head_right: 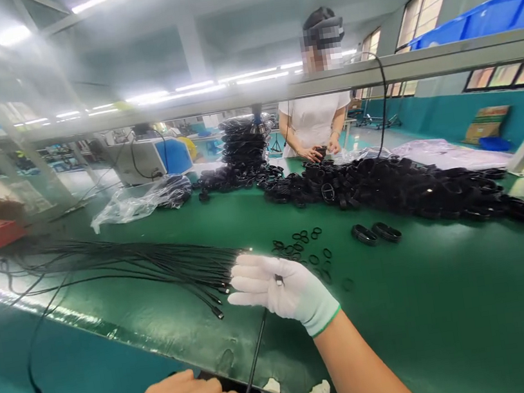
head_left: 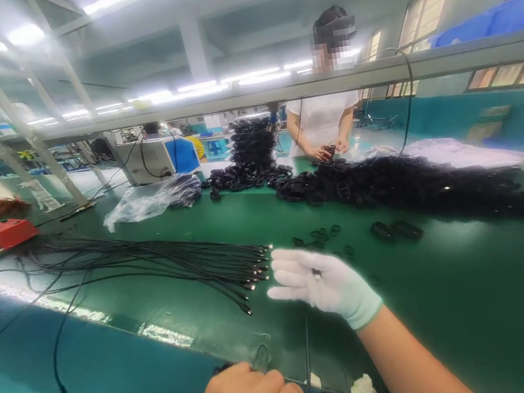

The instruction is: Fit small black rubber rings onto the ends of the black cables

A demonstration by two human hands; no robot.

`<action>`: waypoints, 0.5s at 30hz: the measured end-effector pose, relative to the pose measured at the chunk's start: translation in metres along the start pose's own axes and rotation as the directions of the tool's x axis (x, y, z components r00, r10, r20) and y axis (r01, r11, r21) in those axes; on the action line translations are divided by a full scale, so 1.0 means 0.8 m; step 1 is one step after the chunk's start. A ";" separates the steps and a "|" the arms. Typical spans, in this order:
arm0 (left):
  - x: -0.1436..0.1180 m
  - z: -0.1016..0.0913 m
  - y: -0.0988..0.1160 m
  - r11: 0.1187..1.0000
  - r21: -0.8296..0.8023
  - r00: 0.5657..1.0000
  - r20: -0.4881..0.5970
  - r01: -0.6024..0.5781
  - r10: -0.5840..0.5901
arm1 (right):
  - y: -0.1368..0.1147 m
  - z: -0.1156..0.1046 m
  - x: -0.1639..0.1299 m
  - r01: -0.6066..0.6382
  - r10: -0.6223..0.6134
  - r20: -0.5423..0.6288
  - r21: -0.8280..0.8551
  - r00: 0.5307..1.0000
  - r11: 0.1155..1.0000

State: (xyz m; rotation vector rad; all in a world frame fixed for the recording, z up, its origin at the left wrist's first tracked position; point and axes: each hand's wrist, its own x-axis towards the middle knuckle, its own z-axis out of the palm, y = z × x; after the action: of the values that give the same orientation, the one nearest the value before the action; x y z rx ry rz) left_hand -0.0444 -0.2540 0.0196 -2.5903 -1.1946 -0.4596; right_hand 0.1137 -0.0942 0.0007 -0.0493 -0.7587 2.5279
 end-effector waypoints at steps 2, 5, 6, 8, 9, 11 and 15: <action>0.009 -0.018 -0.013 0.994 -0.072 0.996 -0.019 0.080 -0.081 | 0.012 0.000 -0.004 -0.084 0.086 0.027 -0.050 0.996 0.995; 0.027 -0.040 -0.039 0.923 -0.234 0.950 0.014 0.307 -0.313 | 0.033 0.007 -0.013 -0.252 0.271 0.073 -0.200 0.960 0.947; 0.033 -0.045 -0.048 0.884 -0.287 0.927 0.047 0.369 -0.371 | 0.039 0.011 -0.016 -0.283 0.309 0.084 -0.236 0.947 0.930; 0.045 -0.048 -0.063 0.812 -0.386 0.896 0.116 0.438 -0.428 | 0.048 0.020 -0.020 -0.308 0.342 0.103 -0.255 0.934 0.917; 0.050 -0.047 -0.069 0.781 -0.428 0.887 0.134 0.454 -0.442 | 0.051 0.024 -0.022 -0.315 0.350 0.110 -0.248 0.930 0.916; 0.058 -0.041 -0.077 0.727 -0.494 0.871 0.154 0.476 -0.466 | 0.056 0.031 -0.023 -0.329 0.360 0.108 -0.228 0.927 0.916; 0.064 -0.016 -0.087 0.553 -0.648 0.830 0.243 0.524 -0.502 | 0.062 0.043 -0.023 -0.331 0.350 0.085 -0.176 0.933 0.927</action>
State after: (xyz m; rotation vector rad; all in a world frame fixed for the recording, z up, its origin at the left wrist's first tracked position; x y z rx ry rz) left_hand -0.0691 -0.1792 0.0576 -2.7388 -2.1622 -1.2115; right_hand 0.1013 -0.1560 0.0015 -0.0976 -1.0806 2.8103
